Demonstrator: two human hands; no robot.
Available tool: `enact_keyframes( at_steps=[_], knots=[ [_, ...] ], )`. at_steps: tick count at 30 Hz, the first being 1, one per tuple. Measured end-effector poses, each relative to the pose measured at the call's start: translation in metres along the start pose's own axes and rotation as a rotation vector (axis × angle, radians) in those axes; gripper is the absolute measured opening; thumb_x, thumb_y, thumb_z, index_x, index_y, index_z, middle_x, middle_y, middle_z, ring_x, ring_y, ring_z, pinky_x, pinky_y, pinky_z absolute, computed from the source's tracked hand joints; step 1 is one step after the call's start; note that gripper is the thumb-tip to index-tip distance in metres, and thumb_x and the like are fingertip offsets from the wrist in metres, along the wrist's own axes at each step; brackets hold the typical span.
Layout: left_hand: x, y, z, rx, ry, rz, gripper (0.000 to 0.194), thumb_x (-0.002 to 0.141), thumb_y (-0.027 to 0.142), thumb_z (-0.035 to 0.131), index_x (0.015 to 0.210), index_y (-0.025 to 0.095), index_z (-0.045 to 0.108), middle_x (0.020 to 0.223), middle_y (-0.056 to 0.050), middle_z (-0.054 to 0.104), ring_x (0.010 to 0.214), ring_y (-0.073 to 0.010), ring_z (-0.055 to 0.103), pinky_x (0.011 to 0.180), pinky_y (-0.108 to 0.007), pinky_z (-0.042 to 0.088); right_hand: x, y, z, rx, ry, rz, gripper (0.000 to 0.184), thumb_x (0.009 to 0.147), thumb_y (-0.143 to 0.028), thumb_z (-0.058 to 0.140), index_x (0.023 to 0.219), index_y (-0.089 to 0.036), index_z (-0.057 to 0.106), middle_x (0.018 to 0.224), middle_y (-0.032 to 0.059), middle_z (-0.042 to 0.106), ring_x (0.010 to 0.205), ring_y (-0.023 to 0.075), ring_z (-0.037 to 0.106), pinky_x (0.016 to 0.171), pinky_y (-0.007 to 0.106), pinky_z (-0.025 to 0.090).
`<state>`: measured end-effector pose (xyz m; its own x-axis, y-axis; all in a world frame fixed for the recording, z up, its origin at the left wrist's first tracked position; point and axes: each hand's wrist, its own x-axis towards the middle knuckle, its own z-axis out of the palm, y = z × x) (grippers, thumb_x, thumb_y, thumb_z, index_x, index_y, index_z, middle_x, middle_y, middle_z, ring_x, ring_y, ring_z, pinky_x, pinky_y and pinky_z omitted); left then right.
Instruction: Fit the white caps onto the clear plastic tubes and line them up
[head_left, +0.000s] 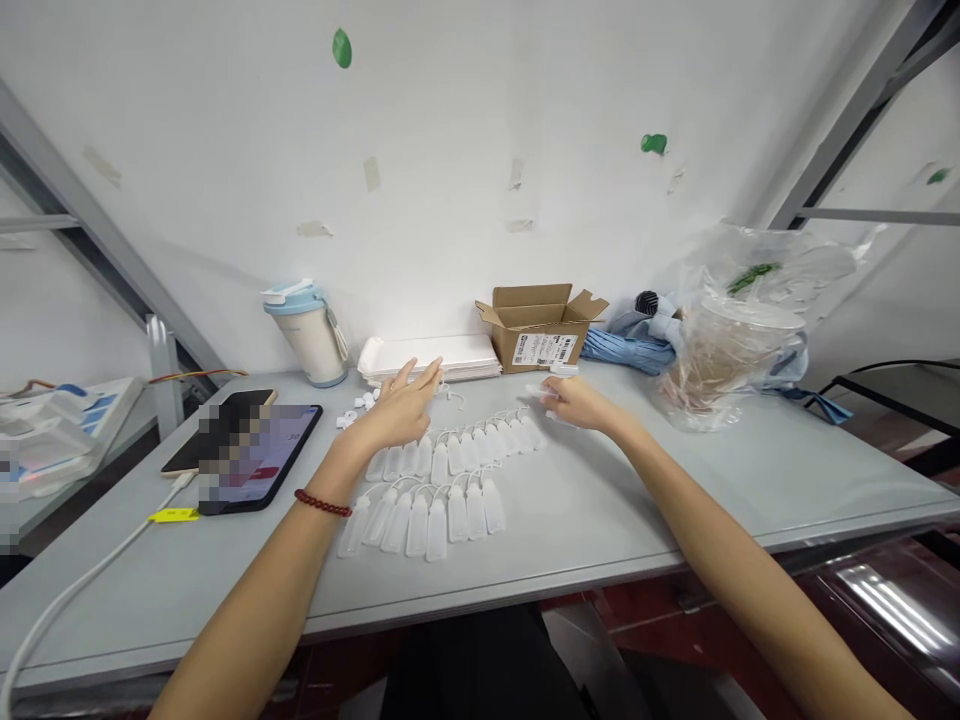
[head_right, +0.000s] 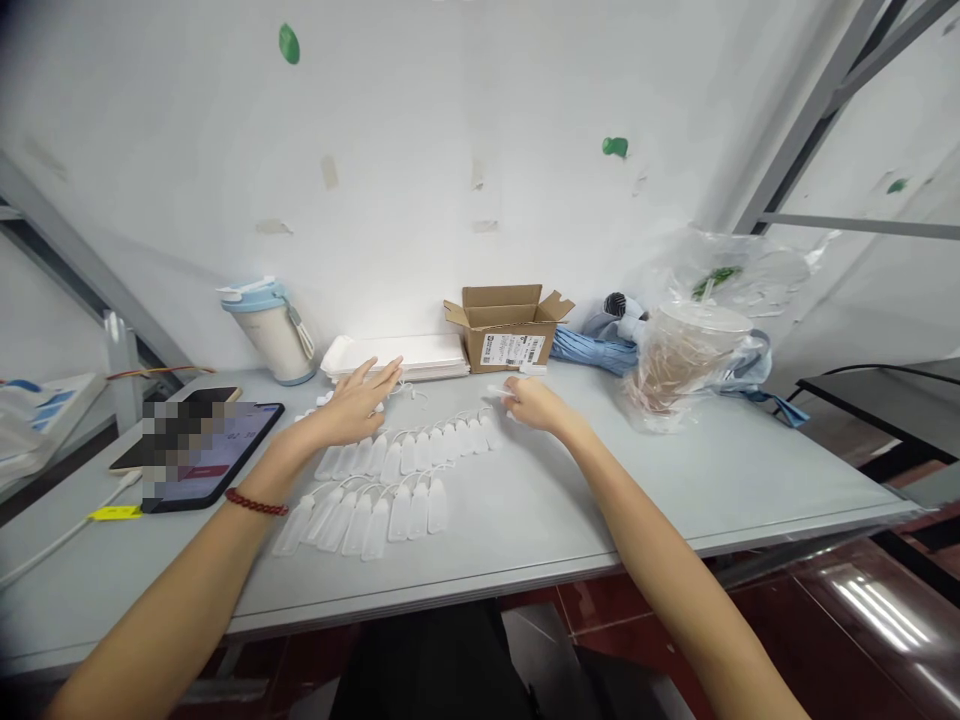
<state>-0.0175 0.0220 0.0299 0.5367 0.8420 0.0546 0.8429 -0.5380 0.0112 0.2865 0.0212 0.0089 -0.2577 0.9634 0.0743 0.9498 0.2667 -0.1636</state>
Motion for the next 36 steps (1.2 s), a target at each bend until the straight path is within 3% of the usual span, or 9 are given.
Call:
enact_keyframes(
  at_steps=[4, 8, 12, 16, 19, 30, 36],
  knots=[
    [-0.003, 0.003, -0.002, -0.002, 0.049, -0.006, 0.083, 0.071, 0.012, 0.038, 0.147, 0.019, 0.007, 0.156, -0.006, 0.003, 0.14, -0.0367, 0.002, 0.104, -0.06, 0.024, -0.001, -0.002, 0.0, 0.01, -0.012, -0.003, 0.024, 0.088, -0.023, 0.046, 0.103, -0.01, 0.06, 0.093, 0.0138, 0.069, 0.08, 0.0204, 0.062, 0.063, 0.022, 0.036],
    [-0.001, 0.004, 0.003, -0.041, -0.035, -0.016, 0.078, 0.072, 0.013, 0.038, 0.146, 0.02, 0.016, 0.155, -0.006, 0.01, 0.139, -0.0372, 0.01, 0.105, -0.06, 0.023, -0.002, -0.005, -0.002, 0.023, -0.016, 0.003, 0.025, 0.088, -0.022, 0.047, 0.105, -0.01, 0.059, 0.094, 0.0142, 0.069, 0.082, 0.0202, 0.062, 0.063, 0.021, 0.036],
    [-0.001, 0.003, 0.001, -0.119, 0.072, -0.026, 0.07, 0.08, 0.022, 0.038, 0.146, 0.015, 0.017, 0.155, -0.007, 0.012, 0.139, -0.0344, 0.014, 0.108, -0.051, 0.023, -0.004, -0.008, -0.003, 0.036, -0.018, 0.007, 0.025, 0.088, -0.023, 0.046, 0.105, -0.011, 0.059, 0.093, 0.0134, 0.069, 0.079, 0.0196, 0.062, 0.062, 0.021, 0.036],
    [-0.006, 0.003, -0.004, -0.194, -0.132, 0.053, 0.088, 0.077, 0.054, 0.05, 0.147, 0.017, 0.012, 0.155, -0.009, 0.009, 0.14, -0.0349, 0.007, 0.108, -0.047, 0.023, -0.004, -0.008, -0.003, 0.038, -0.022, -0.005, 0.025, 0.088, -0.022, 0.044, 0.104, -0.01, 0.059, 0.09, 0.0137, 0.069, 0.076, 0.0196, 0.061, 0.061, 0.022, 0.036],
    [-0.008, 0.004, -0.006, -0.211, -0.23, 0.107, 0.102, 0.069, 0.065, 0.056, 0.147, 0.02, 0.01, 0.155, -0.011, 0.008, 0.141, -0.0346, 0.005, 0.108, -0.045, 0.022, -0.003, -0.006, -0.001, 0.045, -0.03, -0.002, 0.026, 0.088, -0.022, 0.044, 0.105, -0.009, 0.059, 0.091, 0.0143, 0.068, 0.076, 0.0196, 0.061, 0.062, 0.022, 0.036],
    [-0.016, 0.004, -0.012, -0.222, -0.378, 0.069, 0.119, 0.058, 0.062, 0.067, 0.148, 0.018, 0.003, 0.155, -0.013, 0.0, 0.141, -0.0346, -0.003, 0.11, -0.046, 0.019, -0.005, -0.007, -0.003, 0.109, -0.053, -0.003, 0.026, 0.088, -0.019, 0.044, 0.106, -0.008, 0.058, 0.089, 0.0135, 0.069, 0.074, 0.0179, 0.061, 0.063, 0.021, 0.038],
    [-0.016, 0.004, -0.006, -0.191, -0.366, 0.096, 0.11, 0.062, 0.055, 0.067, 0.147, 0.02, 0.008, 0.155, -0.012, 0.006, 0.14, -0.0357, 0.002, 0.109, -0.048, 0.019, -0.006, -0.007, -0.002, 0.103, -0.051, 0.002, 0.029, 0.088, -0.02, 0.043, 0.11, -0.008, 0.057, 0.092, 0.0147, 0.069, 0.077, 0.0193, 0.062, 0.064, 0.022, 0.039]
  ],
)
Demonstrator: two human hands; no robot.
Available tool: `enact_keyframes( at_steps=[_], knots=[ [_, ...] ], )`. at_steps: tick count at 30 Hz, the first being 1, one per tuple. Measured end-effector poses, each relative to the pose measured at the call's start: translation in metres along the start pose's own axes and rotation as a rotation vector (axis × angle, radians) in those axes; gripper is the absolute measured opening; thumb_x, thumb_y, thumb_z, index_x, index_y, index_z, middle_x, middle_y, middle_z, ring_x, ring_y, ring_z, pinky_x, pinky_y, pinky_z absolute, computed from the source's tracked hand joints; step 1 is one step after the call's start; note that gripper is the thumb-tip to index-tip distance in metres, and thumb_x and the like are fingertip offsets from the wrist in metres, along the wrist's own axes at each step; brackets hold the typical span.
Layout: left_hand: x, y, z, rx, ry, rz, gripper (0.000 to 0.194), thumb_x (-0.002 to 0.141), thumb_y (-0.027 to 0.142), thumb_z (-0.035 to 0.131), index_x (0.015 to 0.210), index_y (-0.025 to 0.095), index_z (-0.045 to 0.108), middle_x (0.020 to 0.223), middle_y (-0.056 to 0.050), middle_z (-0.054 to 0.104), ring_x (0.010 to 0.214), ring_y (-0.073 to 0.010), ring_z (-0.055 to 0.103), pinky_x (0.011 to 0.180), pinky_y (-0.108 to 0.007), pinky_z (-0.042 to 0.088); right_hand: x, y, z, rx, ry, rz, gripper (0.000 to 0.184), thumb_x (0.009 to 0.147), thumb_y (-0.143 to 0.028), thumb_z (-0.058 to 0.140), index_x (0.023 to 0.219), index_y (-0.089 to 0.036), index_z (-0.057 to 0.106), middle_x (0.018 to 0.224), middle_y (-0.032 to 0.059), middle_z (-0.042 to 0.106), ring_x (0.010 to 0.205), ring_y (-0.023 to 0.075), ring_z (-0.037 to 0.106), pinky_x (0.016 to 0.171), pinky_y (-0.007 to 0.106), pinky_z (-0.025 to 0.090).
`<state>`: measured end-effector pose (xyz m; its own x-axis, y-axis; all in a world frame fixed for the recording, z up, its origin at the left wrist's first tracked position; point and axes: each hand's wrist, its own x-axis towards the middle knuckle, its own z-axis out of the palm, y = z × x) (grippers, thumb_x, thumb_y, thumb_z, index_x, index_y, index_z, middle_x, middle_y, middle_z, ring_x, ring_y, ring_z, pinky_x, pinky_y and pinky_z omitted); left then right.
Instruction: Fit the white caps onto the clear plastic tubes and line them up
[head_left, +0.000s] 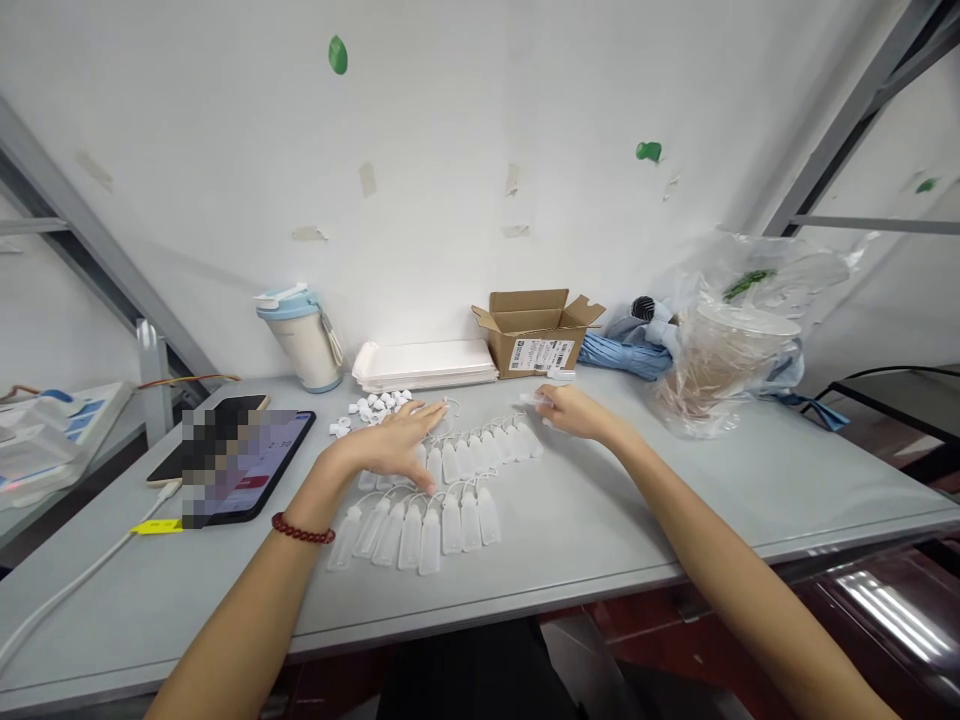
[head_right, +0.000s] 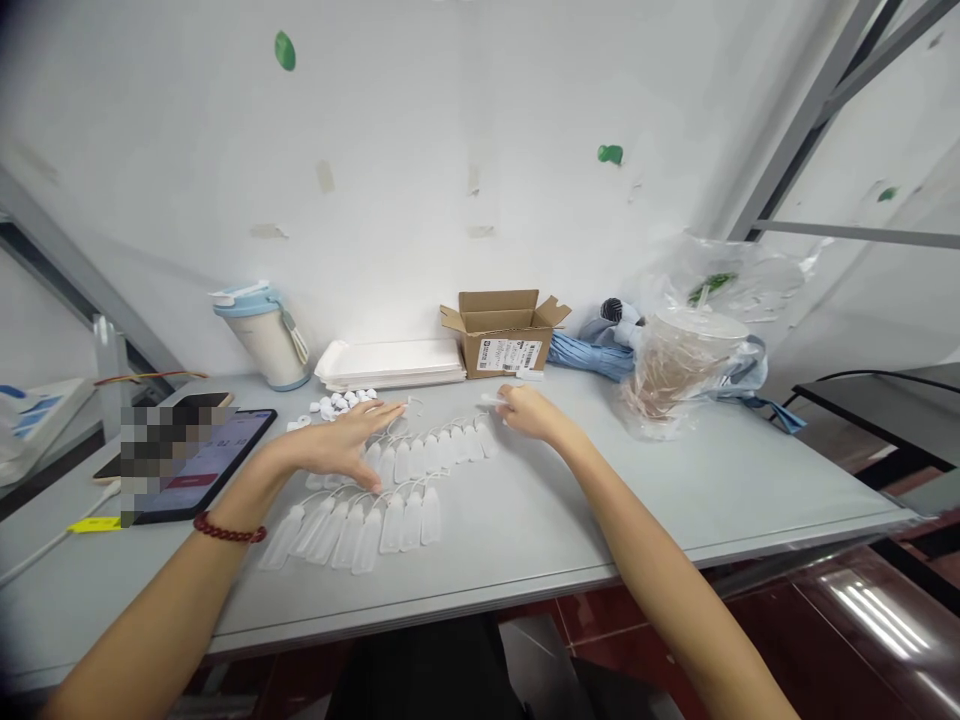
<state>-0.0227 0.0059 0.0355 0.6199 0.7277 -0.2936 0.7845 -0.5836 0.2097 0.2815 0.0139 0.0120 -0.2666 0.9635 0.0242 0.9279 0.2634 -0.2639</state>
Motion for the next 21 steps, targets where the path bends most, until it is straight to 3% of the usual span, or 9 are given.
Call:
enact_keyframes(
  at_steps=[5, 9, 13, 16, 18, 21],
  knots=[
    [0.001, 0.002, 0.001, -0.032, 0.039, -0.019, 0.105, 0.061, 0.048, 0.069, 0.146, 0.017, 0.016, 0.154, -0.013, 0.014, 0.14, -0.0352, 0.006, 0.11, -0.046, 0.02, 0.0, 0.0, 0.0, -0.003, 0.004, 0.008, 0.03, 0.087, -0.019, 0.045, 0.111, -0.007, 0.057, 0.095, 0.0163, 0.069, 0.082, 0.0212, 0.063, 0.067, 0.023, 0.04],
    [-0.002, 0.006, -0.005, -0.125, 0.121, 0.015, 0.102, 0.062, 0.055, 0.067, 0.145, 0.017, 0.021, 0.153, -0.013, 0.02, 0.139, -0.034, 0.014, 0.108, -0.044, 0.024, 0.0, 0.0, 0.0, 0.035, 0.006, 0.001, 0.028, 0.088, -0.019, 0.044, 0.111, -0.008, 0.056, 0.089, 0.0137, 0.07, 0.08, 0.0209, 0.063, 0.067, 0.023, 0.04],
    [-0.004, 0.009, -0.012, -0.378, 0.441, -0.027, 0.066, 0.075, 0.05, 0.056, 0.132, 0.021, 0.042, 0.143, -0.009, 0.04, 0.13, -0.0297, 0.037, 0.101, -0.041, 0.036, -0.001, -0.004, 0.001, 0.052, 0.141, -0.037, 0.03, 0.089, -0.021, 0.042, 0.116, -0.009, 0.05, 0.096, 0.0154, 0.067, 0.086, 0.0231, 0.061, 0.072, 0.027, 0.042],
    [-0.002, 0.013, -0.015, -0.624, 0.669, -0.031, 0.038, 0.079, 0.039, 0.052, 0.109, 0.016, 0.058, 0.122, -0.011, 0.059, 0.108, -0.0252, 0.056, 0.09, -0.038, 0.044, -0.003, -0.013, 0.001, 0.119, 0.262, -0.129, 0.027, 0.091, -0.024, 0.039, 0.115, -0.013, 0.046, 0.1, 0.0146, 0.065, 0.09, 0.0244, 0.06, 0.074, 0.03, 0.043],
    [-0.001, 0.02, -0.015, -0.748, 0.698, 0.021, 0.027, 0.077, 0.035, 0.056, 0.094, 0.015, 0.062, 0.107, -0.01, 0.066, 0.097, -0.0229, 0.06, 0.085, -0.036, 0.047, -0.007, -0.023, 0.003, 0.176, 0.301, -0.198, 0.024, 0.092, -0.027, 0.04, 0.112, -0.015, 0.045, 0.101, 0.013, 0.064, 0.09, 0.0239, 0.06, 0.074, 0.031, 0.043],
    [-0.002, 0.036, -0.012, -0.843, 0.645, 0.079, 0.023, 0.076, 0.036, 0.061, 0.086, 0.016, 0.064, 0.095, -0.008, 0.069, 0.089, -0.021, 0.063, 0.081, -0.034, 0.048, -0.014, -0.042, 0.008, 0.22, 0.261, -0.285, 0.021, 0.093, -0.029, 0.039, 0.109, -0.017, 0.045, 0.099, 0.0116, 0.063, 0.087, 0.0224, 0.06, 0.074, 0.032, 0.044]
  ],
)
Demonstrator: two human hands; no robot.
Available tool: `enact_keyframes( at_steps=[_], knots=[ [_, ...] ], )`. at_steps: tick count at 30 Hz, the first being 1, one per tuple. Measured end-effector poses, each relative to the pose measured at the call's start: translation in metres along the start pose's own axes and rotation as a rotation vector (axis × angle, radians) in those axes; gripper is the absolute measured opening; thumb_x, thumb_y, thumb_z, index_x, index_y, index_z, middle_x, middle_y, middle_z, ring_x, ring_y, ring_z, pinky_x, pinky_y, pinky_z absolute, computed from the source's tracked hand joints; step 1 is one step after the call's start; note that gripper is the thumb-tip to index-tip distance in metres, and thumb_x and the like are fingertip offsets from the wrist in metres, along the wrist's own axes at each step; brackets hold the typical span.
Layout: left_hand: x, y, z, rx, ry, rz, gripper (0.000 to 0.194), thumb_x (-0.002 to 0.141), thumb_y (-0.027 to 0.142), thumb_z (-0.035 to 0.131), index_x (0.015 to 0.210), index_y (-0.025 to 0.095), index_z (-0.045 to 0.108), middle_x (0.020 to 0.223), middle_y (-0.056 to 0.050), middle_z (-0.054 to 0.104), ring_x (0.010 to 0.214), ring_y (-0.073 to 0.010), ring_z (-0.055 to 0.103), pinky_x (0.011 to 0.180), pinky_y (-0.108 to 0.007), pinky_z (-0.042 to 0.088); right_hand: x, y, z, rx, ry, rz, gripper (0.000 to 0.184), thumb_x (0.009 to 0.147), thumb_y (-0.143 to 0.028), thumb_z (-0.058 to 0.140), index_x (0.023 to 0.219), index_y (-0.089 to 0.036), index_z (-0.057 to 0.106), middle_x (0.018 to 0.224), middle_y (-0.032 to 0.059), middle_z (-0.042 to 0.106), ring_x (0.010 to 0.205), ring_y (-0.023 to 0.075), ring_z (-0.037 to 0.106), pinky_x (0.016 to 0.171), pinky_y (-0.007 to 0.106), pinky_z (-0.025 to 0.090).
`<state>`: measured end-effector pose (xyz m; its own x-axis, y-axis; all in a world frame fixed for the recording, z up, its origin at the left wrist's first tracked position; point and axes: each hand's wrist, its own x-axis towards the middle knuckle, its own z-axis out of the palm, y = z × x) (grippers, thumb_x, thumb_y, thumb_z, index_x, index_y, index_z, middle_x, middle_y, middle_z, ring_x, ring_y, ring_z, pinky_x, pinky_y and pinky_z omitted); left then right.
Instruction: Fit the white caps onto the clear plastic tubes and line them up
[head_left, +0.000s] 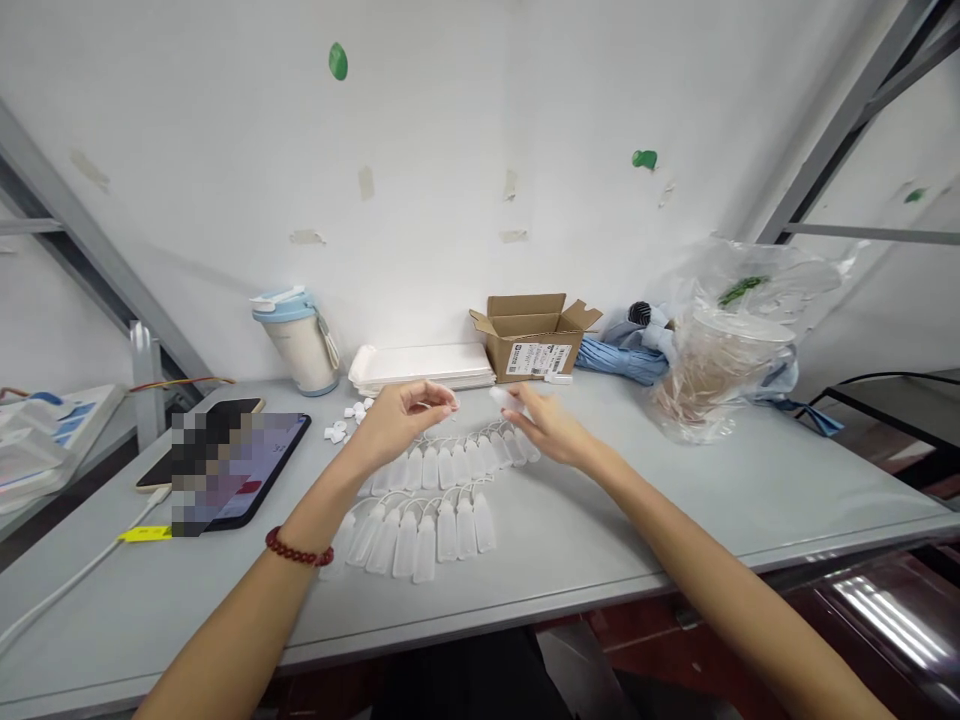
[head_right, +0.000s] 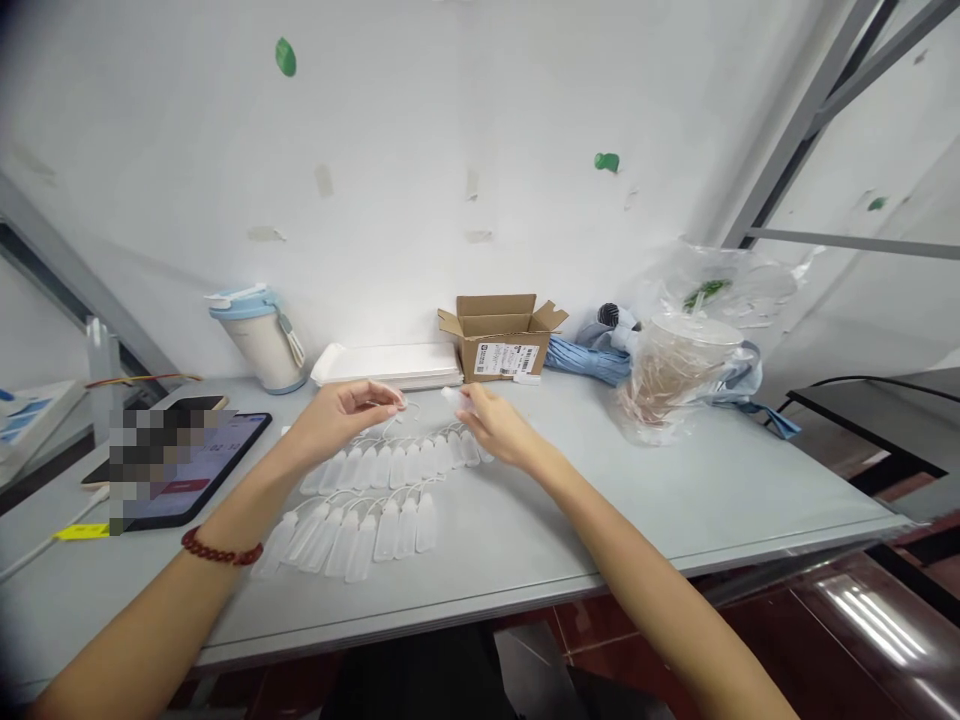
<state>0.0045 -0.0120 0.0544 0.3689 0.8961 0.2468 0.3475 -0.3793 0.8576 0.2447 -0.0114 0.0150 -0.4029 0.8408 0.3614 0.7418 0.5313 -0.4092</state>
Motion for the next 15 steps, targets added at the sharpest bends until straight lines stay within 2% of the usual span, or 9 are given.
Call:
enact_keyframes(
  at_steps=[3, 6, 11, 15],
  knots=[
    [-0.006, 0.007, 0.012, -0.032, -0.017, 0.009, 0.023, 0.078, 0.038, 0.061, 0.085, 0.017, 0.067, 0.091, -0.006, 0.07, 0.087, -0.0199, 0.063, 0.08, -0.033, 0.048, -0.005, -0.017, 0.008, 0.021, -0.026, -0.087, 0.023, 0.093, -0.032, 0.04, 0.11, -0.016, 0.044, 0.108, 0.0143, 0.061, 0.095, 0.0229, 0.058, 0.078, 0.034, 0.043],
    [-0.01, 0.01, 0.019, -0.096, -0.011, 0.011, 0.019, 0.077, 0.036, 0.064, 0.083, 0.018, 0.067, 0.087, -0.004, 0.07, 0.084, -0.0185, 0.064, 0.077, -0.03, 0.049, -0.009, -0.028, 0.013, 0.037, -0.048, -0.121, 0.026, 0.094, -0.035, 0.038, 0.11, -0.015, 0.044, 0.1, 0.0132, 0.061, 0.088, 0.0219, 0.057, 0.073, 0.033, 0.043],
    [-0.009, 0.008, 0.019, -0.217, -0.009, -0.025, 0.019, 0.076, 0.034, 0.066, 0.086, 0.018, 0.067, 0.086, -0.003, 0.07, 0.085, -0.0176, 0.064, 0.079, -0.03, 0.051, -0.011, -0.031, 0.015, 0.042, -0.057, -0.139, 0.024, 0.094, -0.034, 0.038, 0.108, -0.015, 0.043, 0.096, 0.0125, 0.06, 0.083, 0.0212, 0.055, 0.071, 0.032, 0.042],
    [-0.008, 0.006, 0.02, -0.21, -0.064, -0.059, 0.021, 0.076, 0.036, 0.065, 0.087, 0.018, 0.066, 0.084, -0.003, 0.069, 0.083, -0.0175, 0.065, 0.079, -0.031, 0.051, -0.011, -0.031, 0.014, 0.004, -0.084, -0.146, 0.021, 0.094, -0.032, 0.038, 0.105, -0.015, 0.044, 0.087, 0.0099, 0.061, 0.075, 0.0195, 0.054, 0.065, 0.028, 0.039]
  ],
)
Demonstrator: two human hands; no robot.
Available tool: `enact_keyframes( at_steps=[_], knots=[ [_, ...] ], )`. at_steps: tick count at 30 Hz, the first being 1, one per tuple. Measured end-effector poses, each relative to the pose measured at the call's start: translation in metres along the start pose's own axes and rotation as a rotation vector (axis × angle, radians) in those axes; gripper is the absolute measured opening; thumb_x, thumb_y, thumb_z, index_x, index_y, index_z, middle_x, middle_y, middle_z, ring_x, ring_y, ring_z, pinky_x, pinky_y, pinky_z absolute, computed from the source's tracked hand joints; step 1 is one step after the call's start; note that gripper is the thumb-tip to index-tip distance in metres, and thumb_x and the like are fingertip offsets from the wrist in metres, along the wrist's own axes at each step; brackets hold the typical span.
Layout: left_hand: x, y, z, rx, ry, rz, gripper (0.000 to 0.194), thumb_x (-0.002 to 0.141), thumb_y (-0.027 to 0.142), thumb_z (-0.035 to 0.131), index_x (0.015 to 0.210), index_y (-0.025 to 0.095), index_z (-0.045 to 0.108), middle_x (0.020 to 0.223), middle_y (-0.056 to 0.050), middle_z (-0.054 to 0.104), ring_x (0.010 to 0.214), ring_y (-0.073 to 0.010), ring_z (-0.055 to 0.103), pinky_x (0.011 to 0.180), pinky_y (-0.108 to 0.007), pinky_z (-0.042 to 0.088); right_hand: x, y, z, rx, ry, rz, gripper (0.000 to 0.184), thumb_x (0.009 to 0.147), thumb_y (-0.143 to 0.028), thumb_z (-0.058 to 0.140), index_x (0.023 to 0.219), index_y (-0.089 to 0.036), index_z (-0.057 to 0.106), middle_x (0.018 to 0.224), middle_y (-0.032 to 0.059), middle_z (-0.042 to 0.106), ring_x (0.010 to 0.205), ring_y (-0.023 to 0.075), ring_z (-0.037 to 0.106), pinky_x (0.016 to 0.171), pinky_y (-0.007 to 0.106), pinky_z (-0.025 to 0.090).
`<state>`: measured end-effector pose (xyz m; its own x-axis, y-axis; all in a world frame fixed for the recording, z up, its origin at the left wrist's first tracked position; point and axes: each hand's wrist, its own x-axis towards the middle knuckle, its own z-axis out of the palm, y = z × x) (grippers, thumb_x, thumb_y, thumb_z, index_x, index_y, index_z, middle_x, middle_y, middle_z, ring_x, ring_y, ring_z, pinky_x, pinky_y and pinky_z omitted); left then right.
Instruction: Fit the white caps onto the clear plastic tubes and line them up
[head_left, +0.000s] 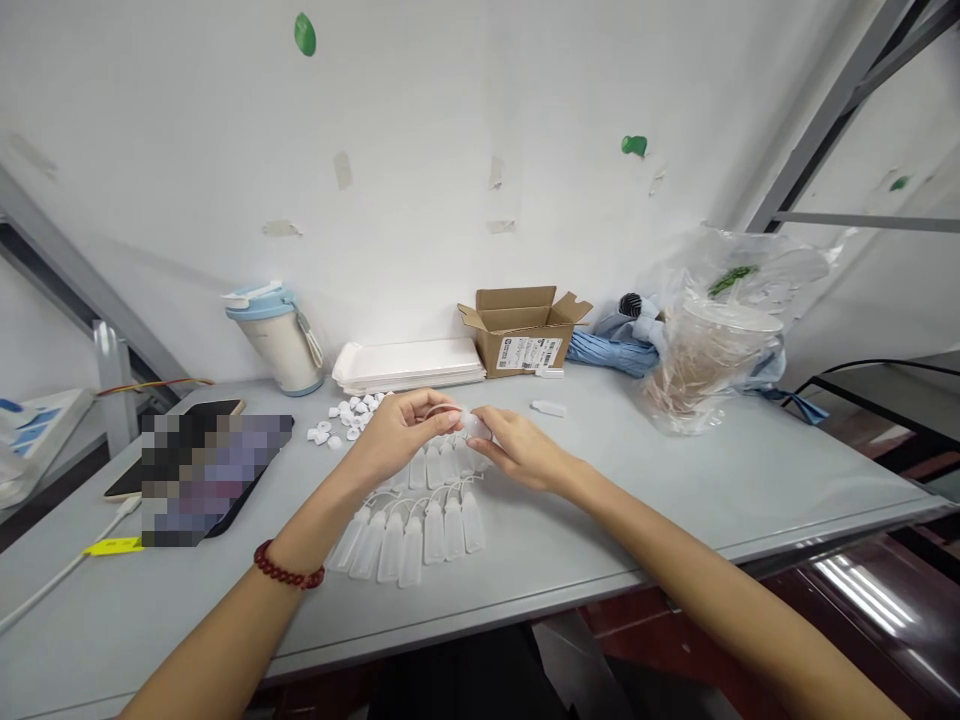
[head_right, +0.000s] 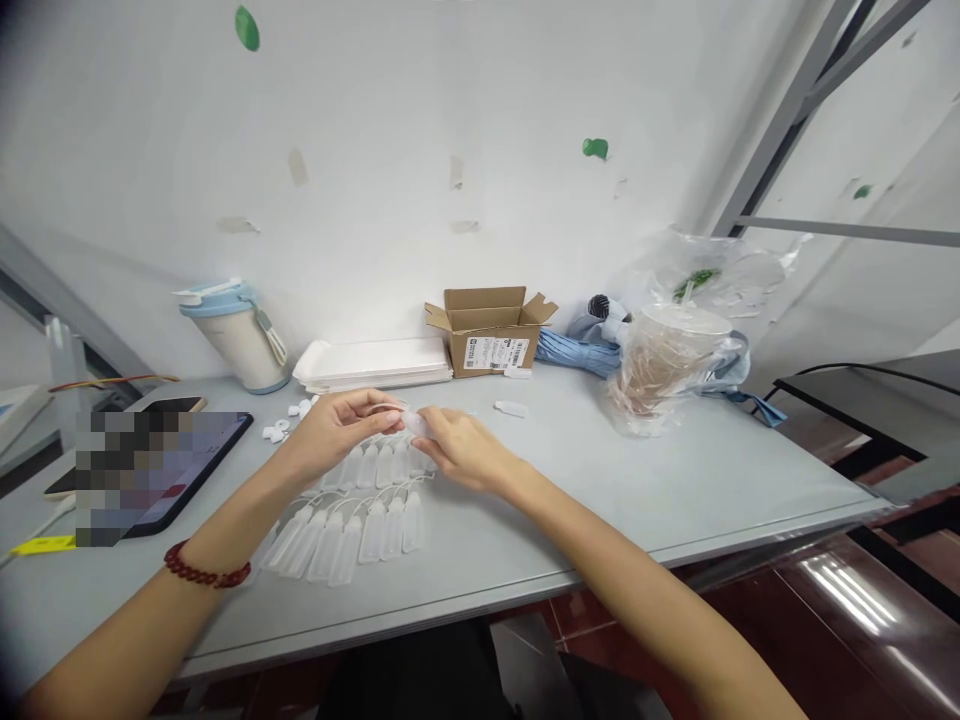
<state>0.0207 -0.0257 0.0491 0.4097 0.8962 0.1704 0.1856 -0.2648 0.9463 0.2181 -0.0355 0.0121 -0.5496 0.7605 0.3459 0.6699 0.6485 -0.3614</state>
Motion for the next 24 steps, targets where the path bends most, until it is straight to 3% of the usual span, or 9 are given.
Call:
enact_keyframes(
  at_steps=[5, 10, 14, 20, 24],
  knots=[
    [-0.0005, -0.0002, 0.0008, 0.075, -0.011, -0.022, 0.023, 0.078, 0.039, 0.063, 0.087, 0.018, 0.063, 0.085, -0.003, 0.068, 0.08, -0.0172, 0.063, 0.075, -0.03, 0.051, 0.0002, -0.0028, -0.0019, 0.005, -0.059, 0.058, 0.023, 0.095, -0.033, 0.036, 0.106, -0.016, 0.044, 0.071, 0.0037, 0.059, 0.06, 0.0163, 0.05, 0.057, 0.025, 0.031],
    [0.0012, -0.0004, 0.0004, 0.22, 0.066, 0.057, 0.025, 0.08, 0.042, 0.059, 0.081, 0.018, 0.066, 0.083, -0.003, 0.067, 0.076, -0.0162, 0.059, 0.067, -0.027, 0.048, 0.0007, -0.0023, -0.003, -0.019, -0.043, 0.07, 0.026, 0.095, -0.035, 0.036, 0.108, -0.015, 0.046, 0.072, 0.0045, 0.06, 0.062, 0.0168, 0.052, 0.058, 0.024, 0.031],
    [0.0021, -0.0033, 0.0006, 0.198, 0.111, 0.027, 0.025, 0.075, 0.042, 0.064, 0.08, 0.018, 0.068, 0.085, -0.004, 0.07, 0.076, -0.0174, 0.061, 0.067, -0.027, 0.048, 0.0007, -0.0014, -0.0029, -0.028, -0.038, 0.07, 0.027, 0.095, -0.035, 0.035, 0.108, -0.014, 0.046, 0.072, 0.005, 0.06, 0.062, 0.0168, 0.053, 0.057, 0.024, 0.031],
    [0.0011, -0.0056, 0.0008, 0.138, 0.103, 0.041, 0.026, 0.072, 0.038, 0.068, 0.085, 0.017, 0.068, 0.09, -0.006, 0.071, 0.085, -0.0199, 0.064, 0.075, -0.03, 0.05, 0.0005, 0.0003, -0.0013, -0.019, -0.023, 0.053, 0.027, 0.095, -0.035, 0.035, 0.109, -0.014, 0.046, 0.07, 0.0045, 0.06, 0.062, 0.0171, 0.053, 0.057, 0.025, 0.031],
    [0.0006, -0.0045, 0.0011, 0.191, 0.097, 0.059, 0.027, 0.076, 0.042, 0.063, 0.083, 0.017, 0.069, 0.082, -0.004, 0.07, 0.077, -0.0178, 0.062, 0.068, -0.028, 0.049, 0.0006, 0.0, -0.0019, -0.027, -0.018, 0.075, 0.027, 0.095, -0.035, 0.036, 0.109, -0.014, 0.046, 0.072, 0.0052, 0.061, 0.063, 0.0179, 0.054, 0.057, 0.025, 0.032]
  ],
)
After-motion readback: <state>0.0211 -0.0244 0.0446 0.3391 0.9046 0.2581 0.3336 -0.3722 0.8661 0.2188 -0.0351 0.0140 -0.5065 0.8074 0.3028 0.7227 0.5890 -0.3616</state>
